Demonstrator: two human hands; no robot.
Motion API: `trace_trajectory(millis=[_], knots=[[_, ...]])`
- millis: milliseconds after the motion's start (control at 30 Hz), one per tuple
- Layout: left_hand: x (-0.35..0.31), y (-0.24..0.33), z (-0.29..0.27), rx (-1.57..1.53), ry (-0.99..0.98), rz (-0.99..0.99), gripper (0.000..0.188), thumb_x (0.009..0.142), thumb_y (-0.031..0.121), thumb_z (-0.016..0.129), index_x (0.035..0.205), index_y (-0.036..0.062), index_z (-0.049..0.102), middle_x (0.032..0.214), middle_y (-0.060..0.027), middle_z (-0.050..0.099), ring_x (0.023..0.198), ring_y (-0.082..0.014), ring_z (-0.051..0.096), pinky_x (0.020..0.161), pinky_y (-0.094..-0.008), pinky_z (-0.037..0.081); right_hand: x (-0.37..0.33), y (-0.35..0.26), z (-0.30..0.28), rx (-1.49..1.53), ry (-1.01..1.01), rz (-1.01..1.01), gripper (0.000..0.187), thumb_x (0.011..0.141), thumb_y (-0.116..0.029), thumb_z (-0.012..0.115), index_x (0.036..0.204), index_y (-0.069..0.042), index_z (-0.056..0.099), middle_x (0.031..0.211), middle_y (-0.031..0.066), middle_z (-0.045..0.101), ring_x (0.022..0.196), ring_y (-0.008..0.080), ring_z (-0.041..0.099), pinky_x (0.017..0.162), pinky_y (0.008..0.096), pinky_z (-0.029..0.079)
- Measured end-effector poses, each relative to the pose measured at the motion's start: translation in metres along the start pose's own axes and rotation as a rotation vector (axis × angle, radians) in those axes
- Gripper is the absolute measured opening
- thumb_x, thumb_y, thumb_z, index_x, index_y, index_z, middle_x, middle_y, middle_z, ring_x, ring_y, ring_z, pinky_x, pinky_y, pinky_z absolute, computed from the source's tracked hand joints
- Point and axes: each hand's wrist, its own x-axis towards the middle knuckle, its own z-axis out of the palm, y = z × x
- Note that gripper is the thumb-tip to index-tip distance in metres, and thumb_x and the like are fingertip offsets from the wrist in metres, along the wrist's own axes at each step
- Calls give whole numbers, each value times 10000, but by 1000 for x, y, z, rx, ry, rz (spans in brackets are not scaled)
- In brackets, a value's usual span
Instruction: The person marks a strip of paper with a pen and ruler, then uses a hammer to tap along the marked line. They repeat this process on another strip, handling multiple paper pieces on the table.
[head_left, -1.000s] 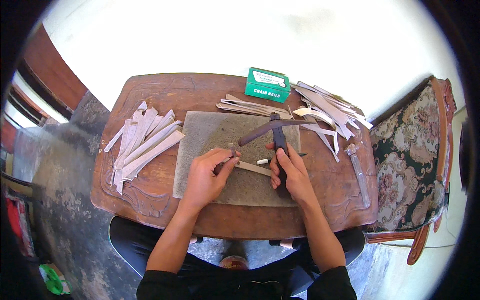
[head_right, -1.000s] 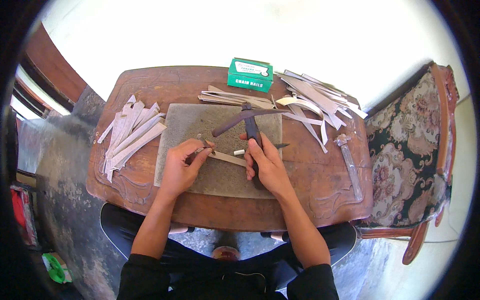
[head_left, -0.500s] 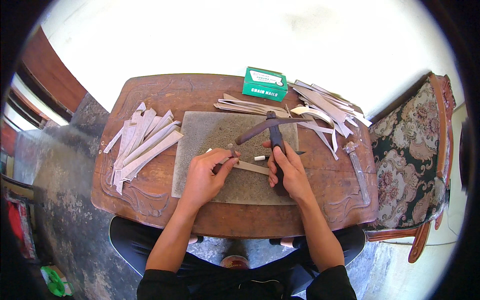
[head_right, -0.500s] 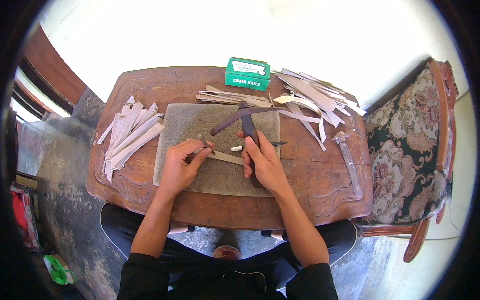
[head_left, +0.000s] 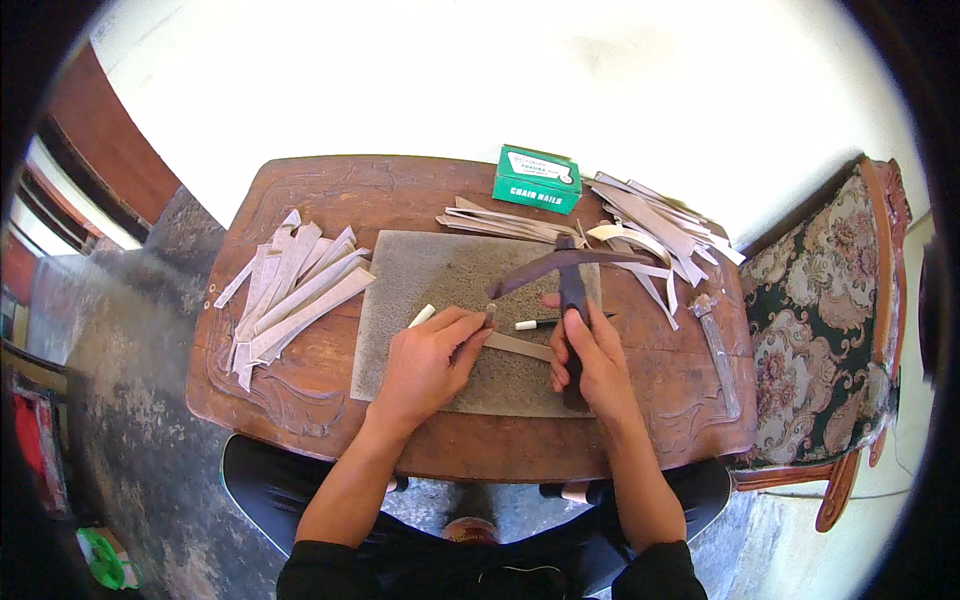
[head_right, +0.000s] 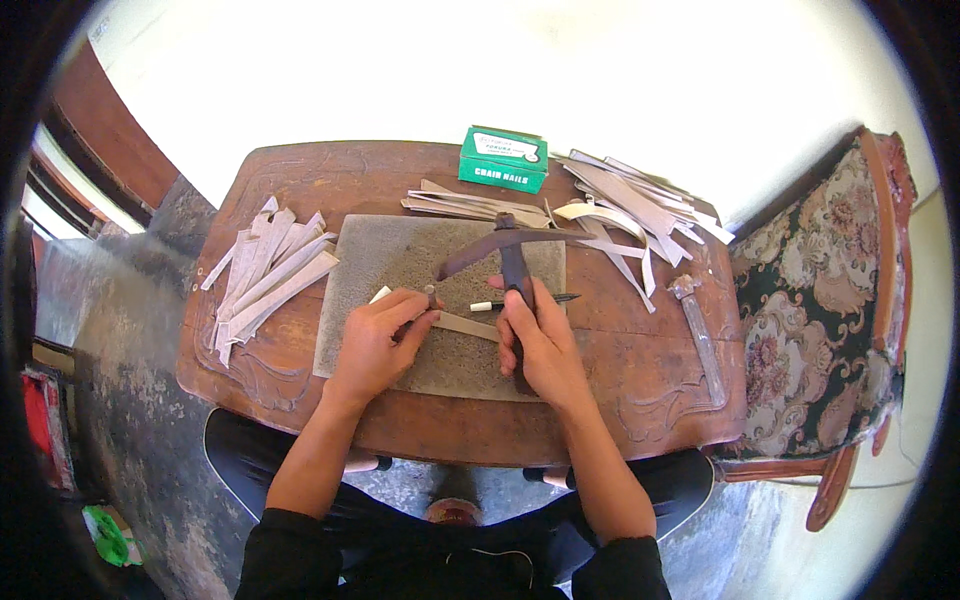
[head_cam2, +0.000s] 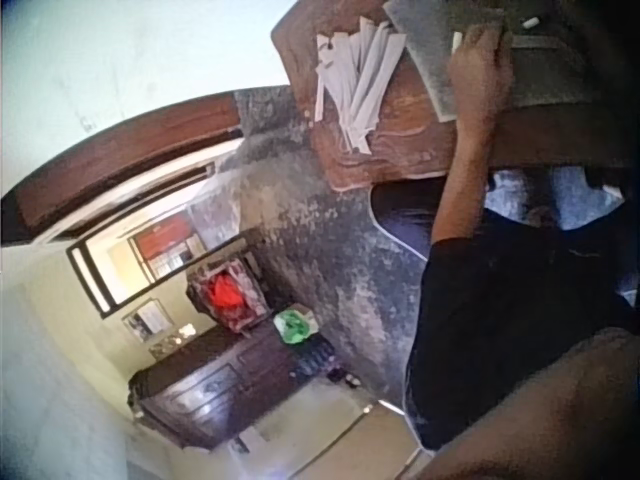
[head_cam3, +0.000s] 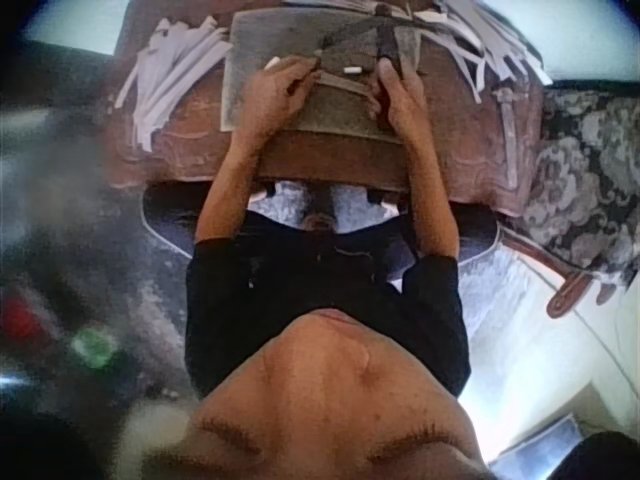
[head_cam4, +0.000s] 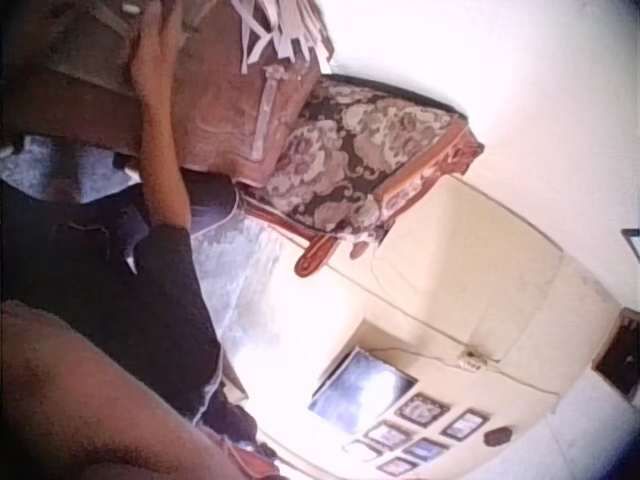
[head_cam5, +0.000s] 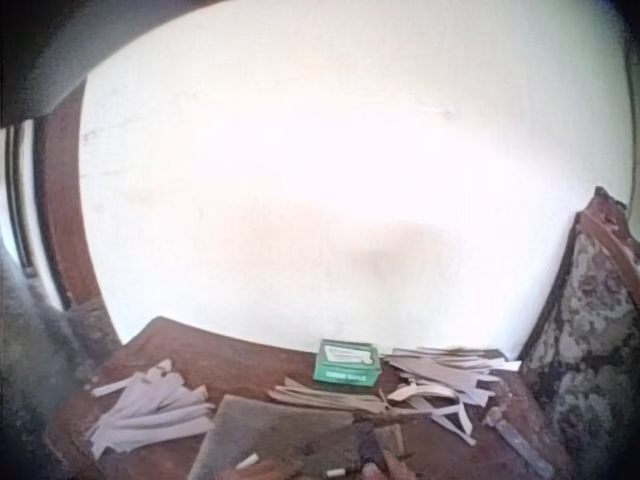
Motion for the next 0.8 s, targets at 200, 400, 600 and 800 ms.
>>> trace_trajectory(millis=[200,400,600,800], knots=[[0,2,0,1,8,7,117,903,62,745,1006,10,727,967,-117,733,718,-287,699,632,-368,542,-37,-42,10,-281,43,-181,391,1099,-292,509,1382,-27,549,704,-16,509,572,69,489,540,244,416],[-1,0,1,-11,19,17,115,896,55,750,1001,12,732,958,-116,724,724,-292,700,628,-369,542,-51,-54,13,-581,39,-250,367,1066,-214,566,1358,6,534,733,78,571,632,154,571,600,332,455],[-1,1,1,-6,9,12,117,893,56,752,999,10,732,940,-111,715,695,-276,683,607,-363,531,-52,-68,19,-742,8,-272,365,1059,-223,581,1333,13,526,813,199,643,729,358,666,676,425,490],[-2,0,1,-11,17,12,122,895,57,751,1004,7,731,962,-107,727,706,-268,694,607,-354,536,-56,-91,28,-829,43,-273,382,1049,-227,601,1336,12,520,900,260,672,826,477,672,723,485,509]])
